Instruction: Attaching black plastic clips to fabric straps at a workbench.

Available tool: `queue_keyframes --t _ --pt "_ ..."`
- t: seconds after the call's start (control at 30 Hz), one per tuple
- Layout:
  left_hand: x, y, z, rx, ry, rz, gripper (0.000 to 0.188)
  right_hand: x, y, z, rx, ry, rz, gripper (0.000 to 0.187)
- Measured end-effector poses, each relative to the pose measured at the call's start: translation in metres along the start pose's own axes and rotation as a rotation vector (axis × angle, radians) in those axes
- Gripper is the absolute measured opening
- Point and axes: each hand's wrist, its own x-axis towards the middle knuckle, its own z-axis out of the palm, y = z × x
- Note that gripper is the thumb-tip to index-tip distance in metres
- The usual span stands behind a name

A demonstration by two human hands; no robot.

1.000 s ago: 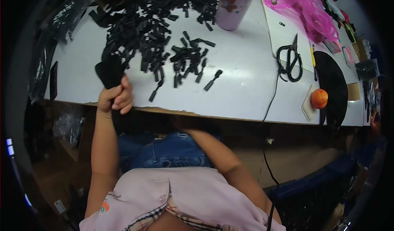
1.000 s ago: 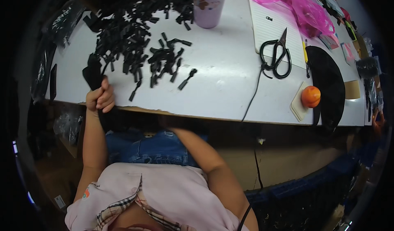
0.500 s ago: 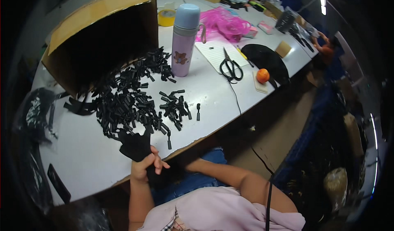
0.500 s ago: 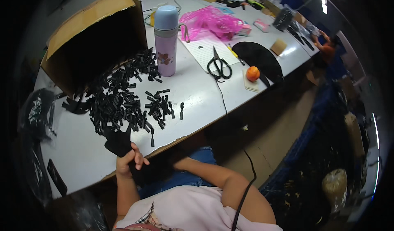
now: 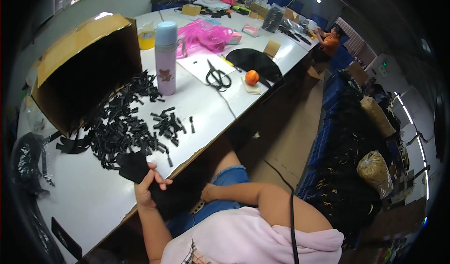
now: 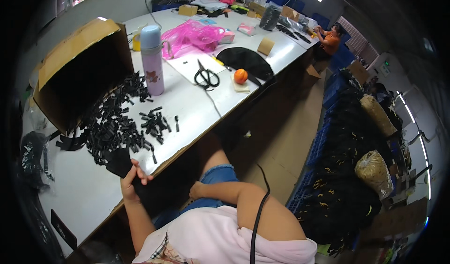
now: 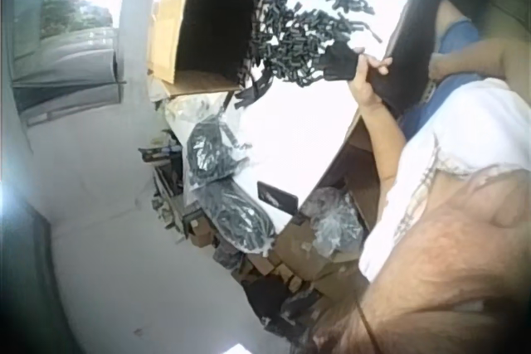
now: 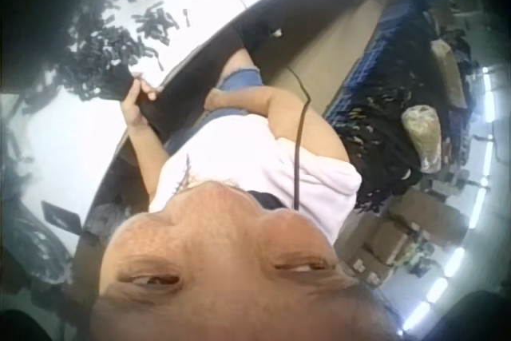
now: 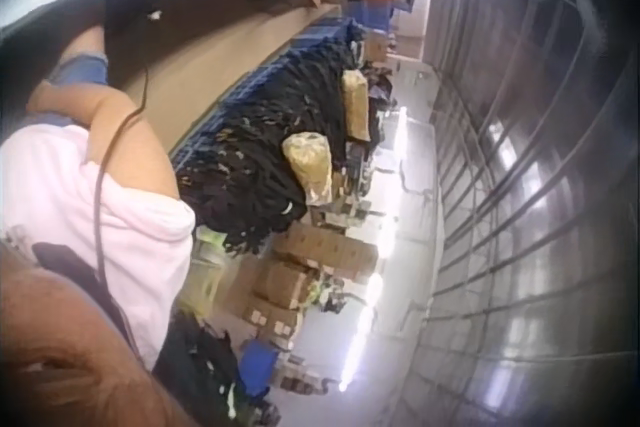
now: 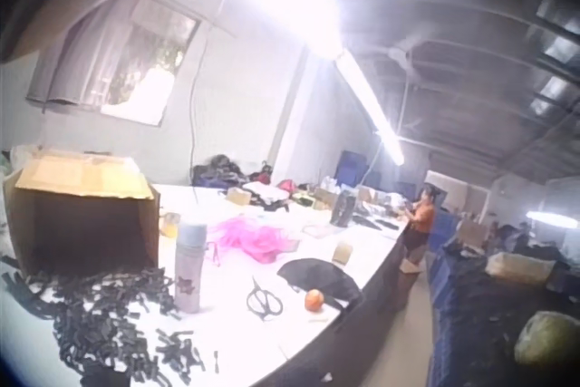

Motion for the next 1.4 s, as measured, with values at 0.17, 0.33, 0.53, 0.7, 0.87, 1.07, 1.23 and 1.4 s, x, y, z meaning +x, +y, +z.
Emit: queue_keyframes --t 0.17,0.33,0.53,0.7,0.87,1.07,1.23,1.4 --pt "-0.002 -0.006 -0.005 -0.048 0.003 0.039 0.017 -0.004 0.002 0.013 0.122 0.052 -0.097 0.029" --pt "0.004 -0.01 -0.012 -0.03 -0.085 0.059 0.018 -0.005 0.014 0.022 0.148 0.125 -0.229 0.03" --pt "0.007 0.001 -0.019 0.02 -0.121 0.047 0.019 0.003 0.015 0.014 0.233 0.12 -0.282 0.031" --pt "0.012 0.0 -0.013 0.042 -0.169 0.015 0.019 -0.004 0.019 0.011 0.25 0.168 -0.329 0.031" --pt "0.012 0.003 -0.017 0.051 -0.157 0.002 0.017 -0.018 0.019 0.004 0.269 0.206 -0.35 0.031" --pt "0.015 0.001 -0.016 0.065 -0.16 0.009 0.016 -0.002 0.015 0.012 0.238 0.228 -0.337 0.03" --pt "0.016 0.0 -0.011 0.033 -0.14 0.006 0.013 0.004 0.008 0.017 0.15 0.277 -0.35 0.029" --pt "0.009 -0.002 -0.01 0.016 -0.088 0.011 0.014 -0.008 0.005 0.015 0.115 0.351 -0.357 0.027"
